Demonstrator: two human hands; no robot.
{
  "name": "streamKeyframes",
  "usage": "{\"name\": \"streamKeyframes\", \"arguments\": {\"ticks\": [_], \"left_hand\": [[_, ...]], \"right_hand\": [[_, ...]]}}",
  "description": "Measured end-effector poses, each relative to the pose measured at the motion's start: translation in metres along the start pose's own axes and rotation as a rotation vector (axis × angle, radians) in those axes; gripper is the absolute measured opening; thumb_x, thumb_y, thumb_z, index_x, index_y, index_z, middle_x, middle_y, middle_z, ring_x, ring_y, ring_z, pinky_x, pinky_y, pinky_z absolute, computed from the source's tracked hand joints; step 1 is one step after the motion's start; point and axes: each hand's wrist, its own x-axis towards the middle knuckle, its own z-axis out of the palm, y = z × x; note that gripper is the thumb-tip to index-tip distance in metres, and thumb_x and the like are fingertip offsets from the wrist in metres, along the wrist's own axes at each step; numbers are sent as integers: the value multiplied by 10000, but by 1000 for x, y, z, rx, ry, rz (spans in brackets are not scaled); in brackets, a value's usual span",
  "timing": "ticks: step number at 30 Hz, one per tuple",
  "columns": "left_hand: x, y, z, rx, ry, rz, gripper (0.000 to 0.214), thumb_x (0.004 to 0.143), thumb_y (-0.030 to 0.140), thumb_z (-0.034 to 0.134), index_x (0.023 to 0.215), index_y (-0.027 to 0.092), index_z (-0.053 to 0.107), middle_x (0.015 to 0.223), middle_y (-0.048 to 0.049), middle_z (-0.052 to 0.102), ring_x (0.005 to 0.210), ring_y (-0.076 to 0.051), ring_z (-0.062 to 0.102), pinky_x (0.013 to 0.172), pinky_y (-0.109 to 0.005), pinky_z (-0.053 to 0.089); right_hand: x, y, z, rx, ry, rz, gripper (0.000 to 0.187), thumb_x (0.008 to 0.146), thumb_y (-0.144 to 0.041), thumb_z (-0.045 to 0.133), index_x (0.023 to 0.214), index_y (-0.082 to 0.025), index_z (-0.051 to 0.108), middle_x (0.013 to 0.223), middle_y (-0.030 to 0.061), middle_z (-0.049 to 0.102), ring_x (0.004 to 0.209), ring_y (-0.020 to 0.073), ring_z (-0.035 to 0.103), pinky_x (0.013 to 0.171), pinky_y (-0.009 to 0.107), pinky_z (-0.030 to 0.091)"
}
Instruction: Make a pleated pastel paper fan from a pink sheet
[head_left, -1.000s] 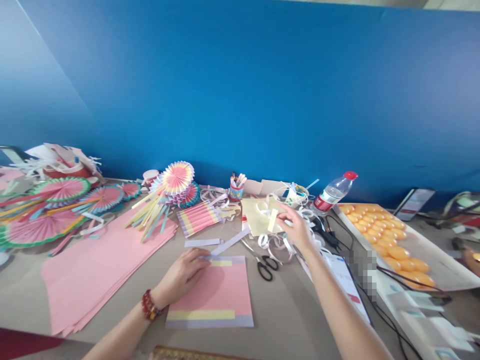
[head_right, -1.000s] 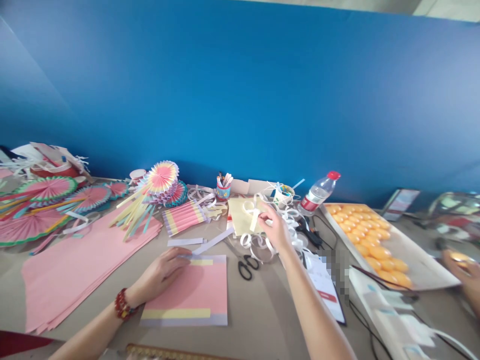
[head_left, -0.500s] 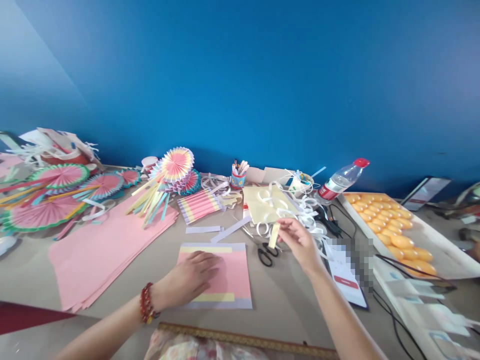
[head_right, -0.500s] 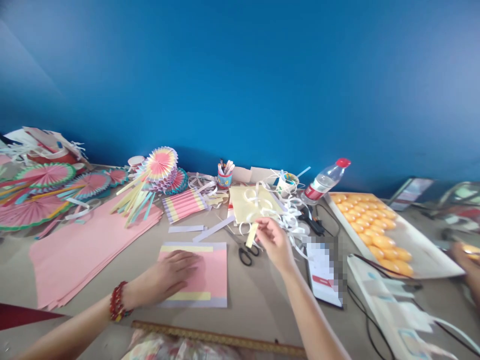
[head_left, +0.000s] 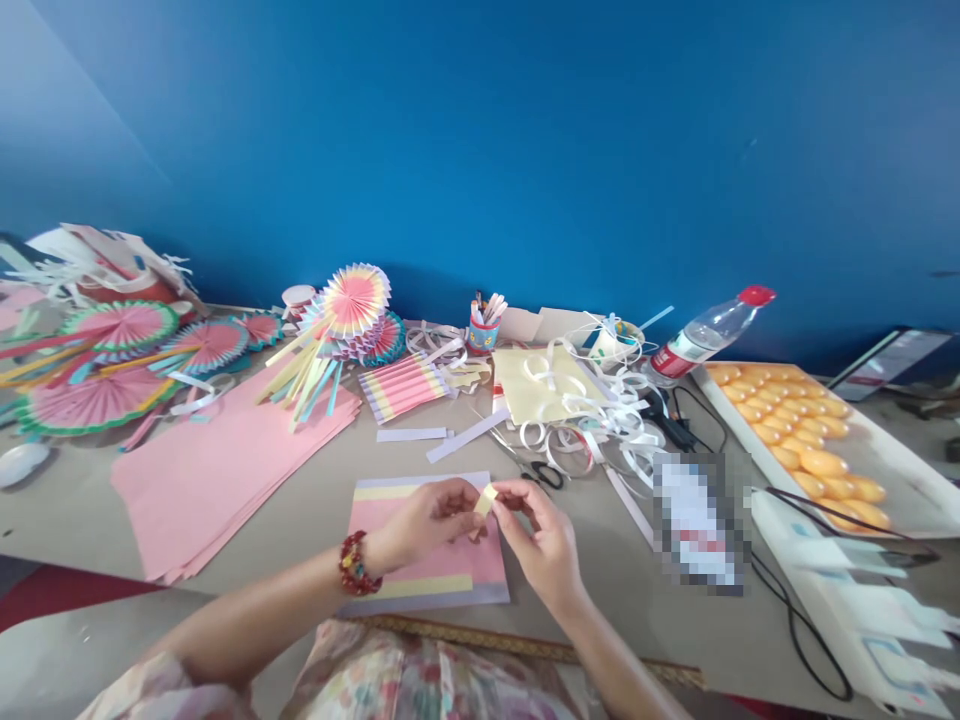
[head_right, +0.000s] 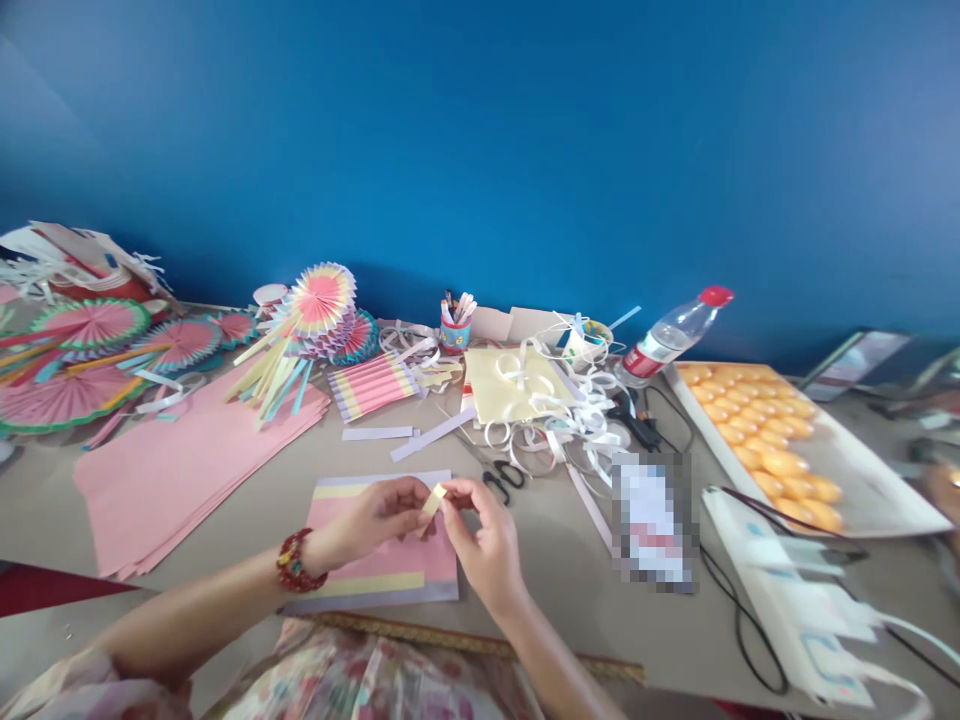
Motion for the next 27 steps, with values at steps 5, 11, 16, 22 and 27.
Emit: {"name": "streamKeyframes", "arguments": {"ticks": [5,11,16,22,27], "left_hand": [[-2,-6,6,242,-10,-13,173,887,311,533,802,161,549,657,15,603,564,-91,523,535,-191,379],[-12,-14,8,676,-88,95,128,850,239,531,771,171,605,667,6,617,557,-104,498,531,-206,329],[-15,-16,4,823,-80,199,146,893,209,489,795,185,594,696,6,627,607,-124,547,554,-219,361],[-15,-20,-19,1108,126,406,209,946,230,453,1096,191,593,1176,-102,616,1117,-255,536,951,-419,441],[-17,-32,-26,1135,58,418,419,918,264,531,1328,219,460,1366,-105,510,1269,-263,453,1055,-469,406]], "right_hand": [[-12,4,-18,16,-29,18,315,905,-300,551,1213,-230,545,967,64,660,859,182,644,816,300,529],[-18,-1,-23,-51,-347,113,174,854,-273,604,1018,-242,652,913,22,681,764,159,633,720,251,514],[-13,1,-17,-140,-354,154,137,859,-295,583,788,-221,674,719,-9,671,656,149,593,615,222,449],[-8,20,-25,-120,-271,237,179,871,-340,555,872,-212,680,659,-14,623,592,136,552,557,217,408],[-5,29,-28,-124,-268,263,183,872,-354,552,881,-218,674,663,-21,597,597,131,535,561,217,400]]}}
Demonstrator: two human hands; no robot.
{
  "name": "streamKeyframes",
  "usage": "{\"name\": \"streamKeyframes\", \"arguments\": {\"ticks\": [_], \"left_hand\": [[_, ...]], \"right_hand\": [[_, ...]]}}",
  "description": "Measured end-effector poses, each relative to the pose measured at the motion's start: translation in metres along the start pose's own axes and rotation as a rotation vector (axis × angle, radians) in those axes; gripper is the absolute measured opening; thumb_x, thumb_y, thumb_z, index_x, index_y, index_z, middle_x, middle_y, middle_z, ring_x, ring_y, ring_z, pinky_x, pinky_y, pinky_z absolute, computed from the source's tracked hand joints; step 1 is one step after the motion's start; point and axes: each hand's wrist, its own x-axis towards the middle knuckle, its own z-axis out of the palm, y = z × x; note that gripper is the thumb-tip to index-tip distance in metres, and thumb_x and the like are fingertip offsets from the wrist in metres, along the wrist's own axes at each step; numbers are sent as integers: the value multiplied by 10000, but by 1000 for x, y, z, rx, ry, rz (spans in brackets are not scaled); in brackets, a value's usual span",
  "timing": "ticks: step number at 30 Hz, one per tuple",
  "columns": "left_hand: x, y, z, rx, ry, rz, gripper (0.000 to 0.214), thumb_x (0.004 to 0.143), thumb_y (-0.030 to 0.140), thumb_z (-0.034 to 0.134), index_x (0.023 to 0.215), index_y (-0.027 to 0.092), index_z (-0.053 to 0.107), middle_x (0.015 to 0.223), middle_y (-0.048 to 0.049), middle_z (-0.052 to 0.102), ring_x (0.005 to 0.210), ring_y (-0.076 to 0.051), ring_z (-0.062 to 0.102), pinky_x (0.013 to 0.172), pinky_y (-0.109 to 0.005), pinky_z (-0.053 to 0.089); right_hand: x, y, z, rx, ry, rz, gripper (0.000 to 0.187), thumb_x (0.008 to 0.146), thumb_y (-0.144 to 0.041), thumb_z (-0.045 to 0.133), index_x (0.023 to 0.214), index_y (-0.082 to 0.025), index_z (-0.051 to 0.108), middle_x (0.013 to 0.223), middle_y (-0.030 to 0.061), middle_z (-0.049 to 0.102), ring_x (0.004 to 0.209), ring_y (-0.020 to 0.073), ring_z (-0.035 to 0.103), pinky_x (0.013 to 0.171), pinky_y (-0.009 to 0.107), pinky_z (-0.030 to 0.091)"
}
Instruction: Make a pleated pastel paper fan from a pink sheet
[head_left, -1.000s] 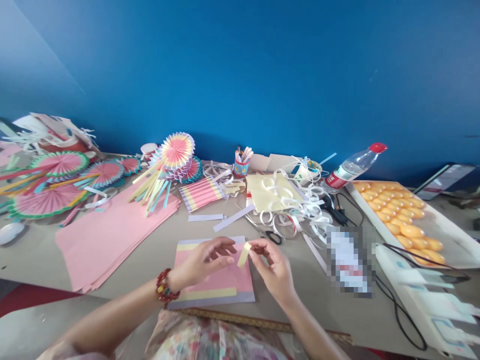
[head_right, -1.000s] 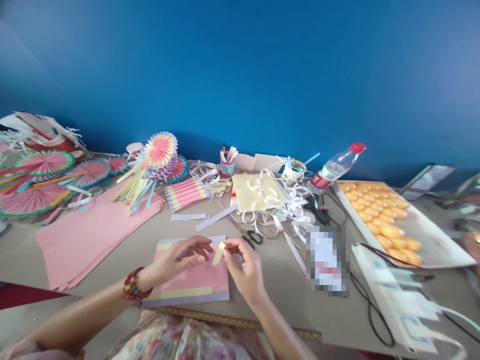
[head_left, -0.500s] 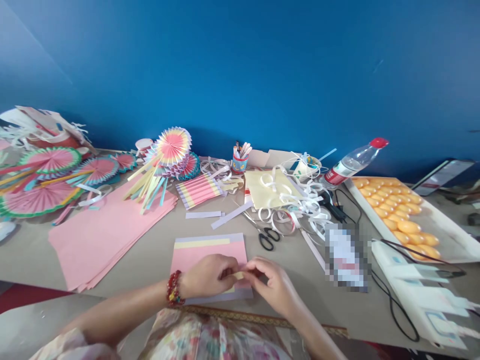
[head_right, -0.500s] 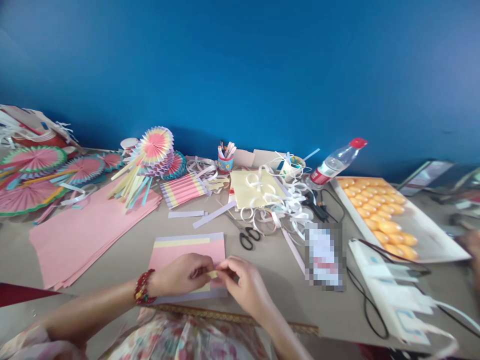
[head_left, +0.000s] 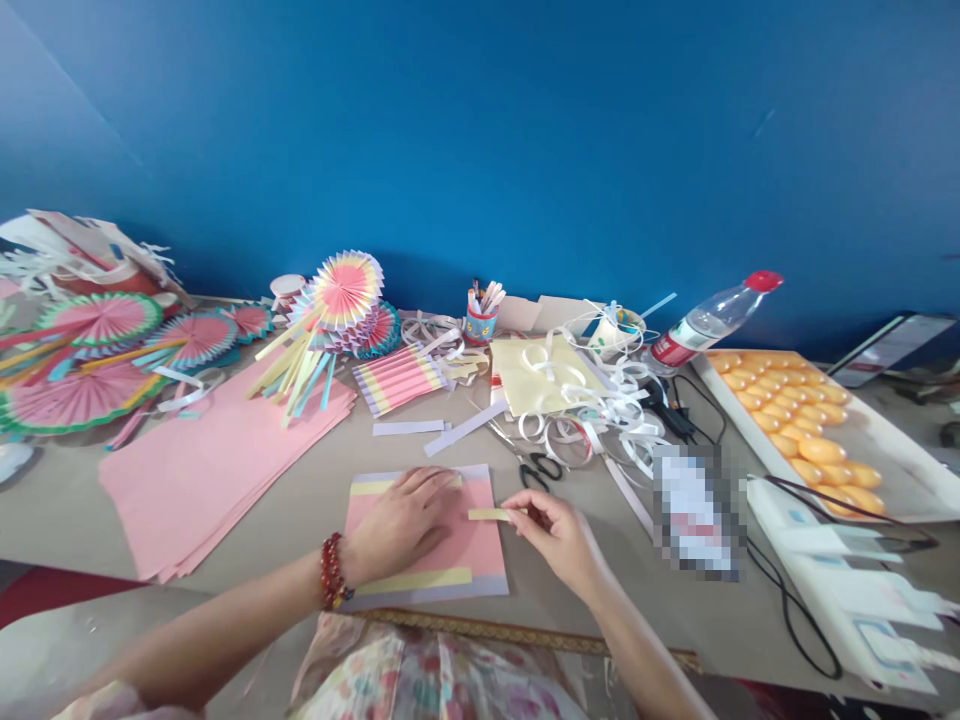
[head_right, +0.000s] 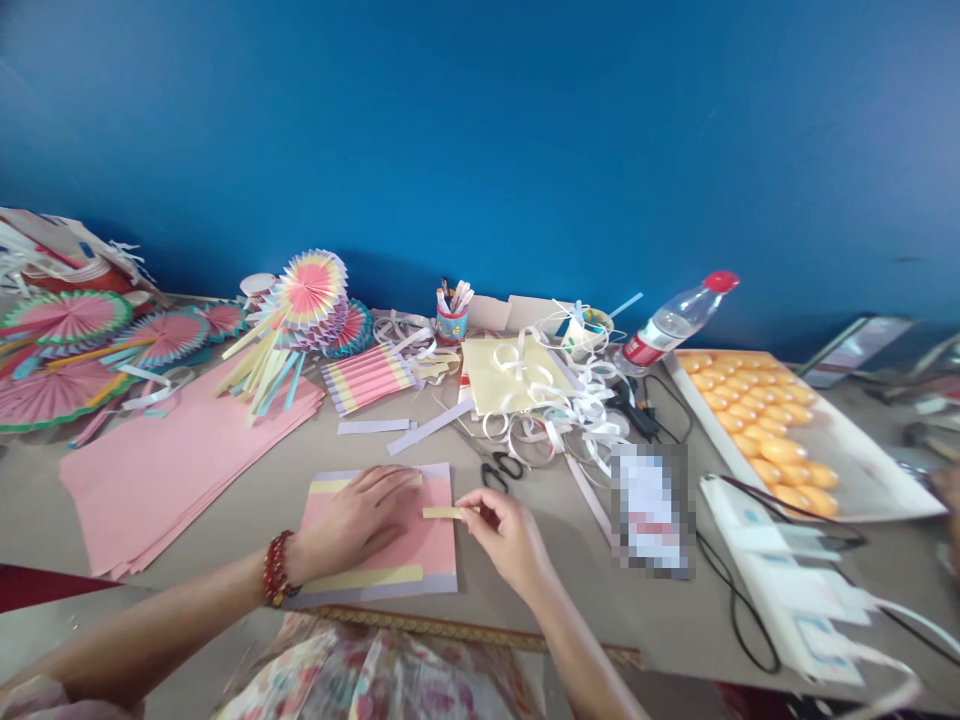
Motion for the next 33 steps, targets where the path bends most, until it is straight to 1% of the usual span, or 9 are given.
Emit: {"name": "streamKeyframes", "arguments": {"ticks": [3,5,11,15,20,26,29,33], "left_hand": [[-7,1,3,10,-30,34,419,917,256,529,1332,232,472,1395,-105,487,1292,-272,433,1069,-482,395],[-12,2,3,10,-45,46,405,919,258,522,1323,239,487,1392,-107,488,1289,-276,434,1067,-490,392],[-16,5,3,28,-85,70,370,919,267,511,1287,236,520,1386,-116,477,1274,-294,429,1063,-510,375],[-14,5,3,23,-75,92,391,919,242,493,1309,210,498,1397,-131,452,1279,-305,406,1075,-524,347],[-13,6,3,-13,-81,91,364,896,211,511,1259,195,526,1379,-128,458,1274,-301,396,1064,-483,374],[-13,4,4,-17,-92,82,388,898,239,521,1281,179,496,1390,-129,452,1249,-294,409,1056,-468,384],[-14,3,5,-27,-74,83,411,899,252,520,1302,190,474,1382,-133,456,1244,-293,418,1040,-474,399],[-14,4,6,-17,-60,82,413,901,246,511,1306,177,463,1384,-144,444,1235,-294,429,1026,-481,414]], "right_hand": [[-1,0,-1,-62,-14,-11,138,848,-317,572,801,-215,653,649,-30,584,566,118,499,531,212,369],[-3,0,-1,-87,-35,-16,123,844,-300,574,783,-215,638,654,-33,594,554,113,493,523,211,360],[0,2,0,-71,-59,5,118,858,-305,557,839,-222,639,661,-34,610,562,118,517,529,212,373],[11,1,4,-20,-57,-8,133,865,-303,552,882,-224,657,710,-22,639,605,125,552,558,215,398],[25,4,10,-17,-40,-38,159,866,-340,559,873,-221,663,737,-12,652,637,133,574,593,221,428],[30,5,10,-50,-44,-25,170,864,-350,550,844,-220,656,675,-27,621,523,108,503,503,208,389],[30,6,10,-61,-53,-22,166,865,-348,551,851,-221,656,678,-25,622,521,106,503,497,203,389],[31,9,11,-81,-61,-16,167,870,-351,550,856,-222,655,677,-23,619,515,105,501,494,200,390]]}}
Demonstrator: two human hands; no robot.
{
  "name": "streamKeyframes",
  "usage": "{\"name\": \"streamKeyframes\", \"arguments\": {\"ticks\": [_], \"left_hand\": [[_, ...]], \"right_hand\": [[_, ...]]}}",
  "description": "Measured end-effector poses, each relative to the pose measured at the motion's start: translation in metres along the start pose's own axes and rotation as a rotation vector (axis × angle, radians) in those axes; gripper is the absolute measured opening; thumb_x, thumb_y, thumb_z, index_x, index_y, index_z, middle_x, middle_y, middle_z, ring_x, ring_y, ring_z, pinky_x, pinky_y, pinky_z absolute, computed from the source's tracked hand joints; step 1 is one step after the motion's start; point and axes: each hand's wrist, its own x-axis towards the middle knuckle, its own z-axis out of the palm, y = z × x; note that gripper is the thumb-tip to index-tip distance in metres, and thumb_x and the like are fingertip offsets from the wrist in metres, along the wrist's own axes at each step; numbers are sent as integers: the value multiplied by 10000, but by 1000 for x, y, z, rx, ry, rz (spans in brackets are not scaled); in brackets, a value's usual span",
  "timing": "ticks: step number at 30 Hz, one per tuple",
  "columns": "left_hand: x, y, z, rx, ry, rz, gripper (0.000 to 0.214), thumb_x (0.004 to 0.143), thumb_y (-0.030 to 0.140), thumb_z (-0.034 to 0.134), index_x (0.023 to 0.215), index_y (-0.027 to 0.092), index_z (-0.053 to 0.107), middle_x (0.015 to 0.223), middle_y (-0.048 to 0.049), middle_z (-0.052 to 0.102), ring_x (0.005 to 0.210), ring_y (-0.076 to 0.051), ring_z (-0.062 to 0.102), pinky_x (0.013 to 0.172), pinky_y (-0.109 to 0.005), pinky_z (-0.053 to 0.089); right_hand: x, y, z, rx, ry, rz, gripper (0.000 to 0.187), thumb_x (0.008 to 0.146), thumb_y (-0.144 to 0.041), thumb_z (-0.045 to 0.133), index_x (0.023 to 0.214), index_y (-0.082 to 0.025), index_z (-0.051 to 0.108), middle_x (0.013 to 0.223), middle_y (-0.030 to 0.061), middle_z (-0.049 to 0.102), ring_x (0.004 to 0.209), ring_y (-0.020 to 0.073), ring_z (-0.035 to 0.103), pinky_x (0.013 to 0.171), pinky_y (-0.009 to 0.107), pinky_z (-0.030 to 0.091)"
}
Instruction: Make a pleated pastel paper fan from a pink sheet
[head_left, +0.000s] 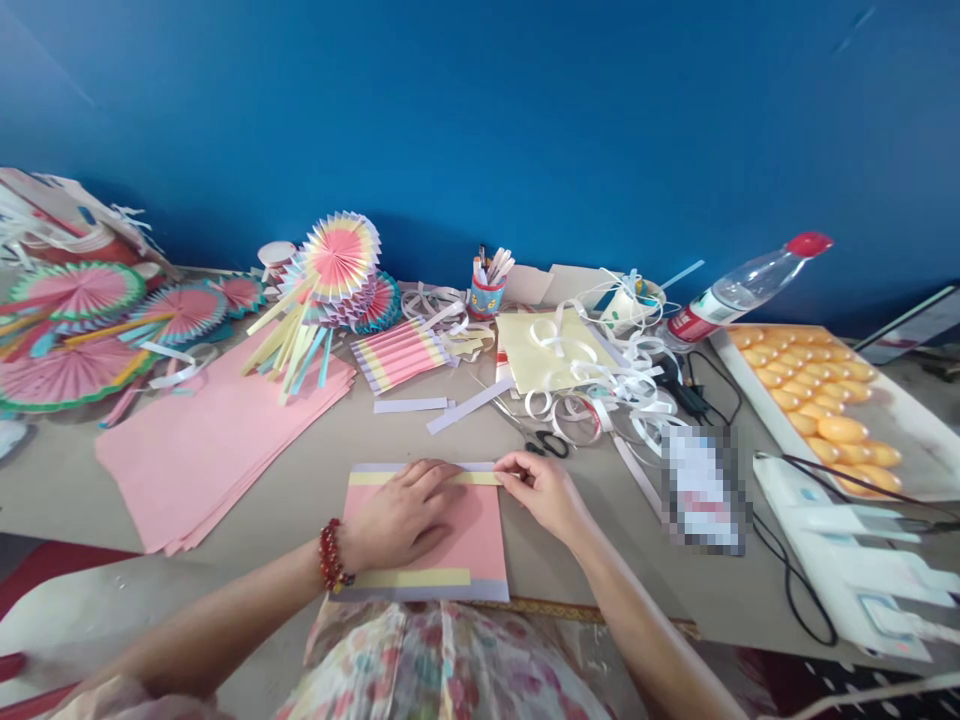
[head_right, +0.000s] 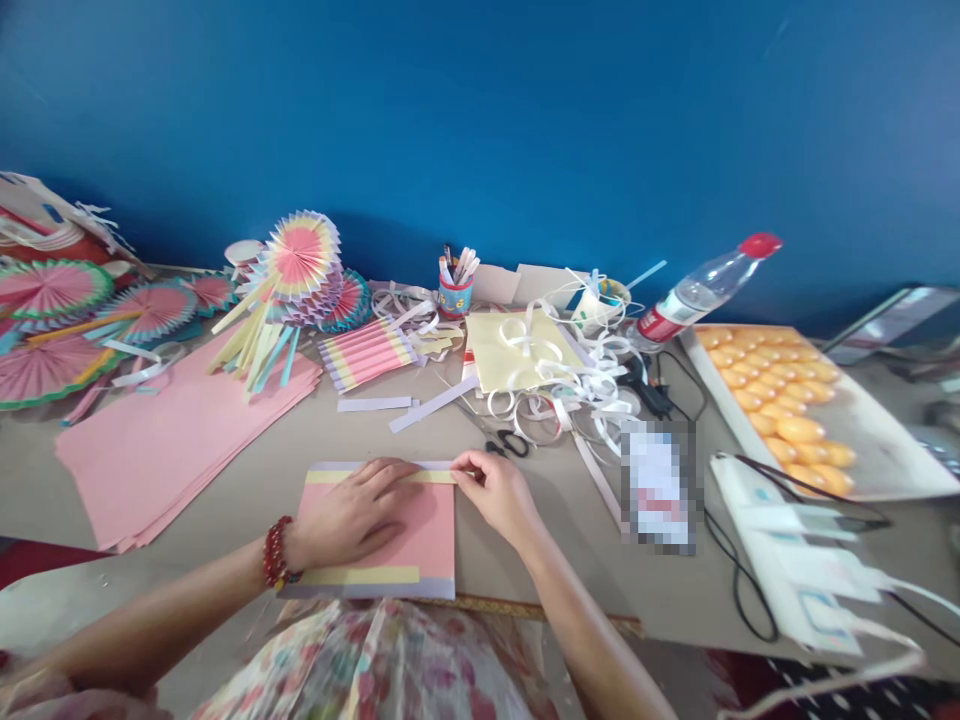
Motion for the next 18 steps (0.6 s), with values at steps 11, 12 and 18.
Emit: {"name": "streamKeyframes", "arguments": {"ticks": [11,12,18], "left_hand": [[0,0,1,-8,-6,-15,490,889,261,529,1356,165,411,1382,-148,444,1244,-297,423,1039,-484,406],[0,0,1,-13,-8,-18,507,889,263,530,1369,167,400,1380,-146,446,1245,-295,423,1042,-482,404],[1,1,-1,-32,-25,-45,592,882,263,531,1437,188,339,1375,-124,454,1247,-294,421,1056,-478,393]], "right_hand": [[1,-2,-1,-16,-1,-3,152,865,-335,548,846,-229,654,652,-29,607,501,108,504,492,209,391],[0,-2,-1,-19,-1,-2,150,866,-333,547,848,-229,654,656,-29,607,503,108,506,493,208,390],[0,-3,-1,-37,0,3,145,869,-325,544,856,-231,653,670,-29,616,511,109,521,501,207,393]]}}
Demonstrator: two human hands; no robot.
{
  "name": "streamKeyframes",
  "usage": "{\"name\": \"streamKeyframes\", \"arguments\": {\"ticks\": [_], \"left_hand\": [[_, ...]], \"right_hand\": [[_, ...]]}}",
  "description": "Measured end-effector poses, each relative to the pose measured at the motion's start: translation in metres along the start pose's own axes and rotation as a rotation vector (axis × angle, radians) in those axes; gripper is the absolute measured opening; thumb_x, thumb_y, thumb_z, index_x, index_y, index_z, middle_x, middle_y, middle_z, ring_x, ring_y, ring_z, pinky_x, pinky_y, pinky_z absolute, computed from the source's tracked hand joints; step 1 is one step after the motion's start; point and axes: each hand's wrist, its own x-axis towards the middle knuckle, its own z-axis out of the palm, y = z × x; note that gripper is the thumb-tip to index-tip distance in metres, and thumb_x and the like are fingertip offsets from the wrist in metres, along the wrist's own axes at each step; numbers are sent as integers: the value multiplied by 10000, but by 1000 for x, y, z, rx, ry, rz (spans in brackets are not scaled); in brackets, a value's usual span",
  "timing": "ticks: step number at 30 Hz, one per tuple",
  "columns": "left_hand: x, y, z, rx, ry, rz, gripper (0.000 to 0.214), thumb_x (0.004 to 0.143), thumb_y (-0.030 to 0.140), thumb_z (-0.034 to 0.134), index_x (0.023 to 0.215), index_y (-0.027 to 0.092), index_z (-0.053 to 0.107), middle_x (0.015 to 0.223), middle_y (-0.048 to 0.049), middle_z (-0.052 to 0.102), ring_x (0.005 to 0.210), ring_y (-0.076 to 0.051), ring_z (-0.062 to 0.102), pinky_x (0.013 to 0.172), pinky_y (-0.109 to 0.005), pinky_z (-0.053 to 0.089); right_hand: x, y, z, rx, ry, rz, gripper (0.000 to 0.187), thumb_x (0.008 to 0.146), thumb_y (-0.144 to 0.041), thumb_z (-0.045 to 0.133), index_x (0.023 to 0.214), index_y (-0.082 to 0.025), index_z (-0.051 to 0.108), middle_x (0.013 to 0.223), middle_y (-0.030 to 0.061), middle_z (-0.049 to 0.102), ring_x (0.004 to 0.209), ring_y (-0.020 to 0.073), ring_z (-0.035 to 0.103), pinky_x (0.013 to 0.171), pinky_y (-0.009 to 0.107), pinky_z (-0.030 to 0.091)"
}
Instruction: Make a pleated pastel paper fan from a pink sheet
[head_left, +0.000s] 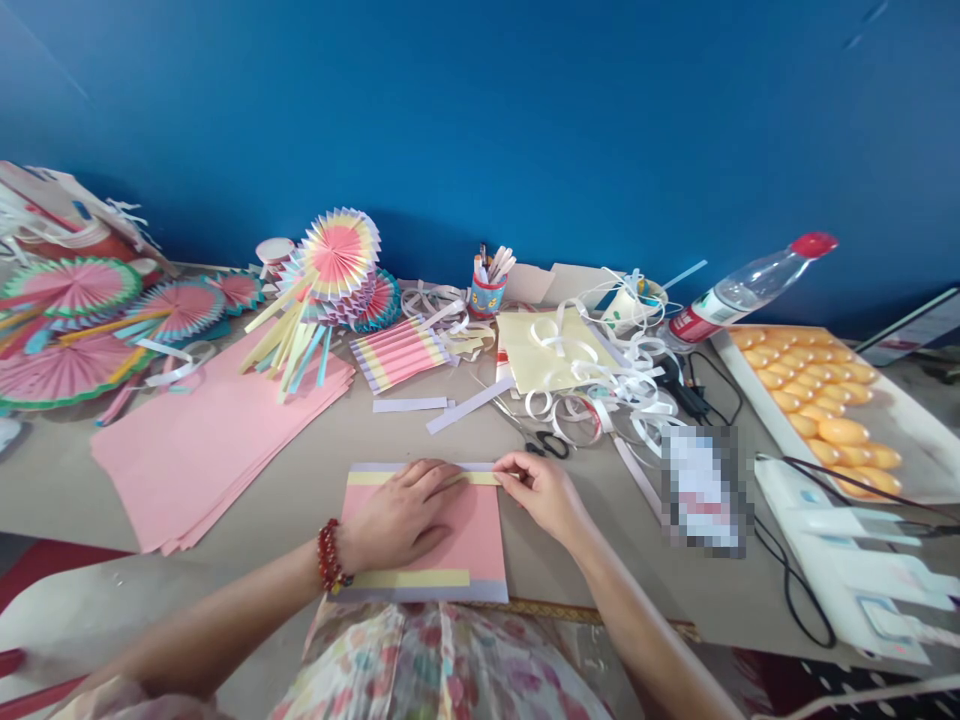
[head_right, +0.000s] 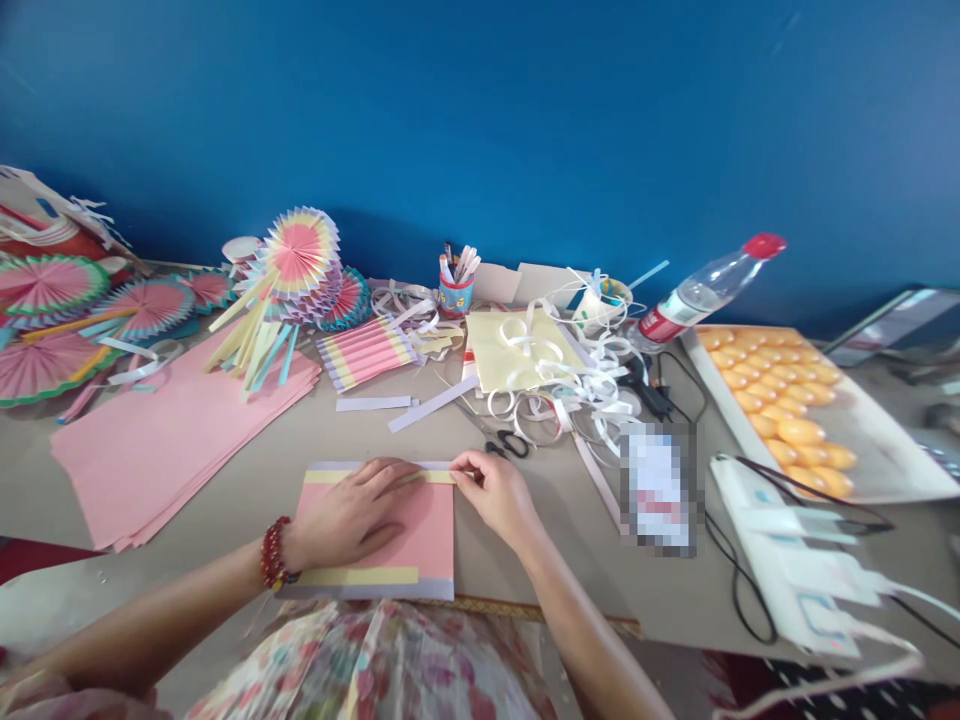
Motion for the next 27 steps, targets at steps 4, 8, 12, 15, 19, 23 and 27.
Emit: {"name": "streamKeyframes", "arguments": {"ticks": [4,8,12,15,19,23,27], "left_hand": [[0,1,-1,2,-6,-8,571,887,266,522,1429,191,359,1373,-120,453,1244,-296,423,1059,-475,392],[1,2,-1,10,-6,-11,573,881,265,533,1424,187,367,1367,-118,460,1241,-287,422,1058,-467,397],[0,1,0,13,-16,-14,593,879,268,537,1436,184,353,1367,-119,459,1245,-287,417,1063,-463,394],[1,1,-1,19,-25,-16,583,884,278,532,1433,185,360,1365,-119,459,1247,-294,413,1068,-467,386],[1,1,-2,15,-7,-14,590,882,277,534,1438,199,351,1350,-117,473,1237,-285,427,1056,-462,398],[1,1,-2,21,-12,-7,588,885,283,534,1439,198,355,1356,-118,470,1235,-286,425,1055,-461,397],[0,0,-2,26,-17,-4,574,893,286,520,1436,195,360,1369,-123,460,1235,-292,422,1051,-472,396]], "right_hand": [[0,-1,0,-21,5,-1,135,863,-316,549,852,-230,653,676,-29,624,514,109,525,501,206,389],[-1,-3,0,-31,10,-13,136,867,-313,546,852,-230,651,682,-28,630,511,108,523,499,206,382],[-1,-4,0,-45,14,-14,135,872,-310,541,855,-231,650,693,-28,638,510,109,522,502,209,380],[-1,-5,0,-68,18,-21,128,872,-301,543,852,-233,649,684,-27,634,530,117,535,512,212,382],[-2,-7,1,-121,56,-63,108,866,-270,547,840,-230,643,715,-16,648,599,132,569,557,219,397],[-4,-10,2,-185,117,-122,89,850,-215,541,851,-218,630,793,9,666,684,149,597,615,235,412],[-5,-11,3,-205,113,-125,99,853,-202,522,869,-223,617,811,17,668,700,156,607,625,244,419]]}}
